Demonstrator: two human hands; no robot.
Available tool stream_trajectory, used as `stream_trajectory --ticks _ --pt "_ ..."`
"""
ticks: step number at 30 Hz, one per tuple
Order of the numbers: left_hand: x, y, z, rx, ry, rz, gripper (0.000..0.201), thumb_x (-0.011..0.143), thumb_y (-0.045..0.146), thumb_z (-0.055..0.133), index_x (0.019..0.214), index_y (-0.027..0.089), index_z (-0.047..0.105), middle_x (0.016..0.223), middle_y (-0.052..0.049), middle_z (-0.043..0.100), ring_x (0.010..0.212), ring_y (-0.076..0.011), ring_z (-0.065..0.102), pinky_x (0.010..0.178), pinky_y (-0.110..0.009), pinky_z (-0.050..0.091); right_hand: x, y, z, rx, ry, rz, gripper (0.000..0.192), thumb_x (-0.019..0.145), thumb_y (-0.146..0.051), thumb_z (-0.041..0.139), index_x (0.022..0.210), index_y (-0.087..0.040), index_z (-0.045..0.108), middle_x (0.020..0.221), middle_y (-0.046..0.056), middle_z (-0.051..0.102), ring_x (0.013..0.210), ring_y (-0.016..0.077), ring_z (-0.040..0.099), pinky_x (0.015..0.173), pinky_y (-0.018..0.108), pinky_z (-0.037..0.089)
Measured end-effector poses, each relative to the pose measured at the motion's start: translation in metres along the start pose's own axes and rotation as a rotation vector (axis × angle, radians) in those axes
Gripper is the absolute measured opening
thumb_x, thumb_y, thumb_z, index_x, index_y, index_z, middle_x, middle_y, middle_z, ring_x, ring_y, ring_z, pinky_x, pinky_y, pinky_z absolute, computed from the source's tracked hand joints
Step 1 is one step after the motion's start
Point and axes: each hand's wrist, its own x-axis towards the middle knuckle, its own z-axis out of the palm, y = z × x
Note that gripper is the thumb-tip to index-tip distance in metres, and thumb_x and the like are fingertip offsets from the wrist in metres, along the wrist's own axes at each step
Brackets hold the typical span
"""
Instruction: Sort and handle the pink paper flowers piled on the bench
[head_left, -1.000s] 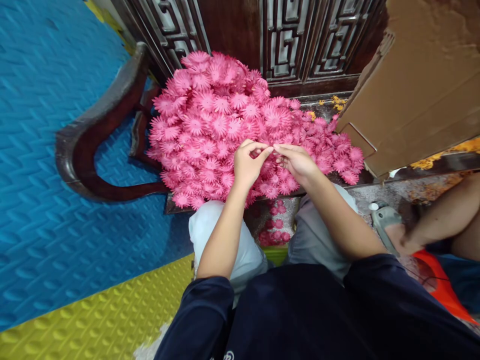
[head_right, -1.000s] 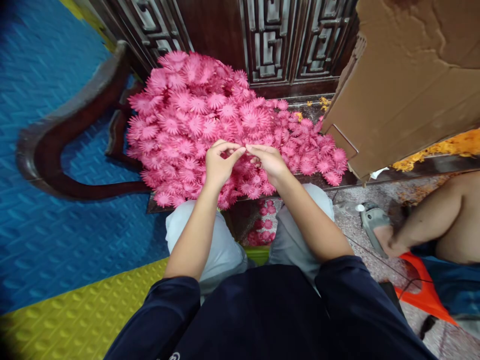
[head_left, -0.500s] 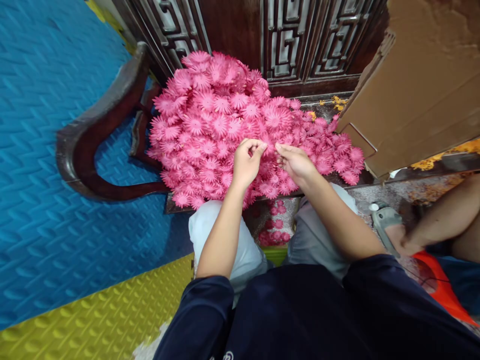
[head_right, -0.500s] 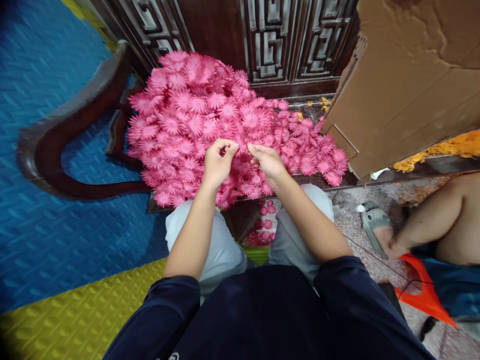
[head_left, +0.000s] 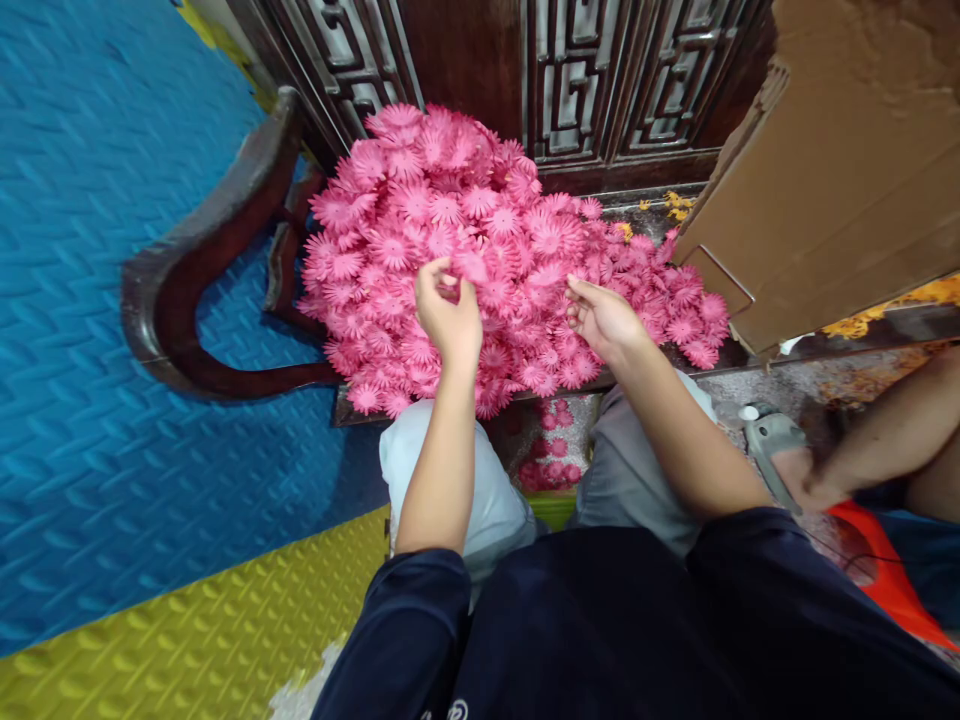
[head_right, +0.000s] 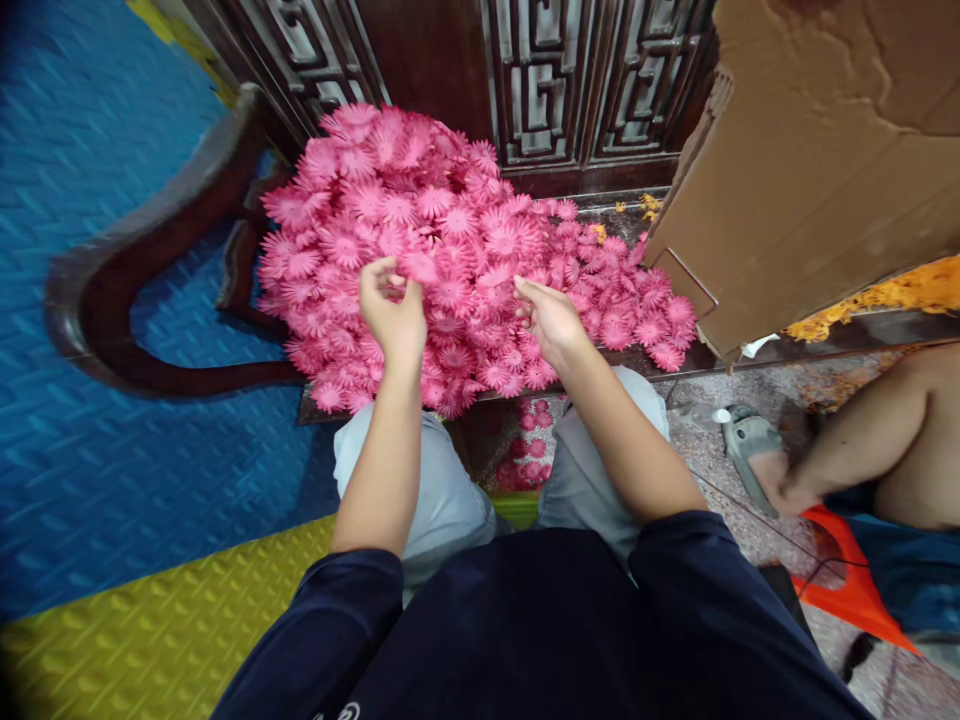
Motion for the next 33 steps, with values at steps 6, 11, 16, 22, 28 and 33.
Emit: stream_trajectory --ticks 6,11,16,22,28,33 --pt "-0.019 0.006 0.010 0.042 -0.134 0.131 0.017 0.074 0.016 0.064 0.090 0.021 0.058 0.081 0.000 0.057 0.078 -0.0145 0.053 0.079 -0.028 0.042 0.000 0.001 0.000 -0.017 0.004 -0.006 0.023 0.065 -0.035 0.073 0.075 -0.020 0.059 0.072 -0.002 0.060 0.053 0.0059 0.047 0.052 0.023 0.036" --pt "-0.024 0.011 0.012 0.064 -0.348 0.144 0.003 0.076 0.018 0.059 0.078 0.020 0.061 0.076 0.000 0.060 0.072 -0.0139 0.054 0.075 -0.027 0.042 -0.001 0.002 0.002 -0.048 0.006 -0.022 0.026 0.064 -0.038 0.073 0.074 -0.019 0.058 0.072 -0.003 0.060 0.052 0.0052 0.046 0.050 0.022 0.036" --pt "-0.034 0.024 0.012 -0.058 -0.375 0.241 0.011 0.083 0.031 0.057 0.083 0.020 0.061 0.079 -0.001 0.060 0.072 -0.0133 0.054 0.074 -0.026 0.043 -0.004 0.001 0.005 -0.015 0.016 -0.022 0.028 0.060 -0.037 0.076 0.075 -0.019 0.061 0.069 -0.004 0.058 0.050 0.0037 0.044 0.048 0.020 0.032" --pt "-0.039 0.027 0.014 -0.006 -0.435 0.262 0.015 0.078 0.036 0.065 0.076 0.021 0.066 0.075 0.000 0.060 0.074 -0.0144 0.054 0.076 -0.028 0.042 -0.008 0.001 0.009 -0.078 -0.061 -0.053 0.033 0.056 -0.042 0.079 0.073 -0.018 0.064 0.066 -0.004 0.057 0.052 0.0043 0.042 0.051 0.022 0.032" --pt "-0.036 0.019 0.019 -0.143 -0.553 0.085 0.011 0.076 0.030 0.068 0.071 0.021 0.068 0.067 0.002 0.058 0.064 -0.0112 0.051 0.066 -0.026 0.042 -0.009 0.001 0.008 -0.106 -0.134 -0.054 0.032 0.056 -0.042 0.079 0.075 -0.018 0.070 0.068 -0.003 0.061 0.053 0.0041 0.040 0.053 0.022 0.032" --pt "-0.036 0.018 0.021 -0.273 -0.537 -0.050 0.015 0.070 0.031 0.073 0.073 0.019 0.065 0.065 0.003 0.057 0.061 -0.0098 0.049 0.063 -0.024 0.042 -0.009 -0.001 0.007 -0.055 -0.178 -0.041 0.026 0.056 -0.037 0.080 0.069 -0.018 0.070 0.067 -0.003 0.062 0.054 0.0036 0.042 0.054 0.021 0.034"
